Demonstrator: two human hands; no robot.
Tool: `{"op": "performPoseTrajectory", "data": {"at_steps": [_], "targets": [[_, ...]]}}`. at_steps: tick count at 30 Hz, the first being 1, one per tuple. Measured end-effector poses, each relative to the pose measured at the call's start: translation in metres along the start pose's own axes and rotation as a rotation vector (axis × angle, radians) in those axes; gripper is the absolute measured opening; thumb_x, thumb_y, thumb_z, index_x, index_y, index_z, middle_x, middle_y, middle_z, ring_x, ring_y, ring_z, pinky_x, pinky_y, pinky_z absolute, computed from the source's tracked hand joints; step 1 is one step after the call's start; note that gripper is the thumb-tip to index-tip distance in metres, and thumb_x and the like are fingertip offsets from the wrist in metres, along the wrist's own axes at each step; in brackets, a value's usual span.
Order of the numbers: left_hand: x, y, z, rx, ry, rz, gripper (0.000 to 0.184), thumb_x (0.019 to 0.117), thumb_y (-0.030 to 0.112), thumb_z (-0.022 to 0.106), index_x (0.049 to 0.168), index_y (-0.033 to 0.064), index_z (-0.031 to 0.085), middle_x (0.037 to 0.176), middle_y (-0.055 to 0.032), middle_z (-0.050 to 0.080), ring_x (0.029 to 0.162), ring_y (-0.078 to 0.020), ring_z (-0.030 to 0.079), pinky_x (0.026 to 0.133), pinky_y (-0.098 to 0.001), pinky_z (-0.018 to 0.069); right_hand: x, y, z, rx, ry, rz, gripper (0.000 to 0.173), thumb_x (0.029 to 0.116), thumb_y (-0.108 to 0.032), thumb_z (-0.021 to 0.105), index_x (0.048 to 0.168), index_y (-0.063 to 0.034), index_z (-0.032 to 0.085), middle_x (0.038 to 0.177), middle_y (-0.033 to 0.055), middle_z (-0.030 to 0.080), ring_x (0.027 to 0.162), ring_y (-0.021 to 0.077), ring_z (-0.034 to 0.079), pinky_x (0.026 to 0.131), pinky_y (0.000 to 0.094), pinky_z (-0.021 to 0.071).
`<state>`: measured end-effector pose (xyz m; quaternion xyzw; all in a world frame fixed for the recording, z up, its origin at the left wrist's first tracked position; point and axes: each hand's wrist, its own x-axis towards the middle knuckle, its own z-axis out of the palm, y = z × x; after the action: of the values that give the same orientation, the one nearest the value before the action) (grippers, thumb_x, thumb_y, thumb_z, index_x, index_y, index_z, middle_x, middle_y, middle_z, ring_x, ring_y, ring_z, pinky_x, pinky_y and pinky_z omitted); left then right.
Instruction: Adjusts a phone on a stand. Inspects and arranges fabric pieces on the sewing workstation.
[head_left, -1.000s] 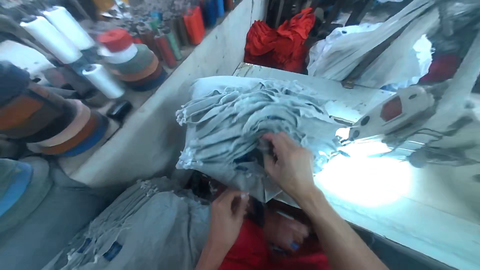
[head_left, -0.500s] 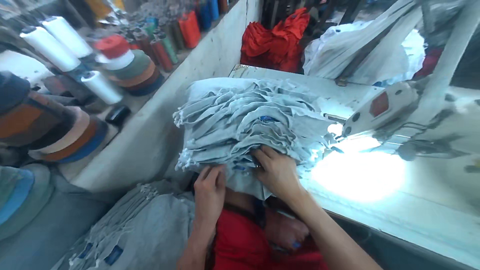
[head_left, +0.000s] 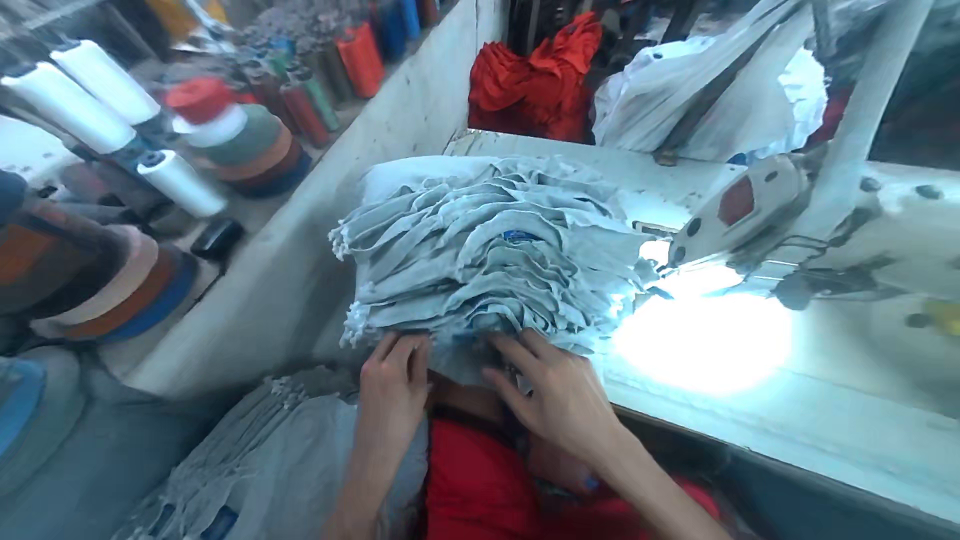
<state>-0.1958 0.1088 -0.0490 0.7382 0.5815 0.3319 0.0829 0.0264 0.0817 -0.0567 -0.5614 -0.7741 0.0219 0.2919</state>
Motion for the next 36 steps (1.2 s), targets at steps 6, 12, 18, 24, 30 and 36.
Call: {"op": "performPoseTrajectory", "data": {"at_steps": [6,12,18,24,30,36], "targets": [[-0.030,-0.004,0.007,-0.369,-0.025,-0.141,0.014,0.0972,0.019,0.068,0.101,0.0077,0.075,0.093,-0.0003,0.071,0.070,-0.0054,0.070,0.060,-0.0235,0.0640,0.011,-0.023,0.040,-0.110,0.130,-0.119,0.026,0.0990,-0.025,0.062,0.122,-0.0240,0.074,0.099,0.0053,0.072,0.074,0.0240,0.070,0.056,0.0389,0.0569],[-0.033,0.008,0.009,-0.443,-0.065,-0.198,0.011,0.0946,0.016,0.071,0.101,0.0093,0.078,0.093,0.0004,0.072,0.069,-0.0065,0.071,0.061,-0.0238,0.0644,0.006,-0.019,0.044,0.002,0.126,-0.108,0.025,0.1023,-0.028,0.058,0.121,-0.0236,0.074,0.091,0.0024,0.070,0.066,0.0199,0.067,0.049,0.0368,0.0533],[-0.008,0.035,0.013,-0.348,-0.109,-0.008,0.015,0.0975,0.018,0.068,0.107,0.0089,0.077,0.096,-0.0014,0.071,0.072,-0.0043,0.070,0.063,-0.0221,0.0637,-0.039,0.012,0.021,0.121,0.200,0.138,0.033,0.0986,-0.036,0.063,0.123,-0.0171,0.075,0.092,0.0029,0.070,0.063,0.0142,0.065,0.048,0.0335,0.0521],[0.029,0.061,0.042,-0.043,-0.276,0.039,0.025,0.1011,0.020,0.061,0.116,0.0038,0.074,0.105,-0.0141,0.073,0.087,-0.0240,0.073,0.083,-0.0404,0.0607,-0.055,0.013,0.014,0.135,0.178,0.179,0.034,0.0966,-0.036,0.063,0.123,-0.0185,0.075,0.092,0.0008,0.070,0.062,0.0100,0.063,0.049,0.0306,0.0529],[-0.009,0.037,0.030,-0.399,-0.030,-0.022,0.015,0.0984,0.017,0.066,0.104,0.0044,0.072,0.095,-0.0021,0.072,0.073,-0.0072,0.071,0.063,-0.0253,0.0643,-0.036,0.011,0.010,0.041,0.242,0.108,0.031,0.0987,-0.033,0.063,0.122,-0.0174,0.075,0.091,0.0028,0.071,0.063,0.0155,0.065,0.048,0.0336,0.0517],[-0.021,0.036,0.037,-0.465,0.036,-0.072,0.014,0.0976,0.014,0.067,0.104,0.0029,0.072,0.095,-0.0028,0.071,0.072,-0.0080,0.071,0.063,-0.0258,0.0645,-0.002,0.002,0.021,-0.063,0.208,-0.021,0.024,0.1008,-0.022,0.057,0.115,-0.0223,0.077,0.087,0.0024,0.071,0.063,0.0205,0.066,0.047,0.0368,0.0516]]}}
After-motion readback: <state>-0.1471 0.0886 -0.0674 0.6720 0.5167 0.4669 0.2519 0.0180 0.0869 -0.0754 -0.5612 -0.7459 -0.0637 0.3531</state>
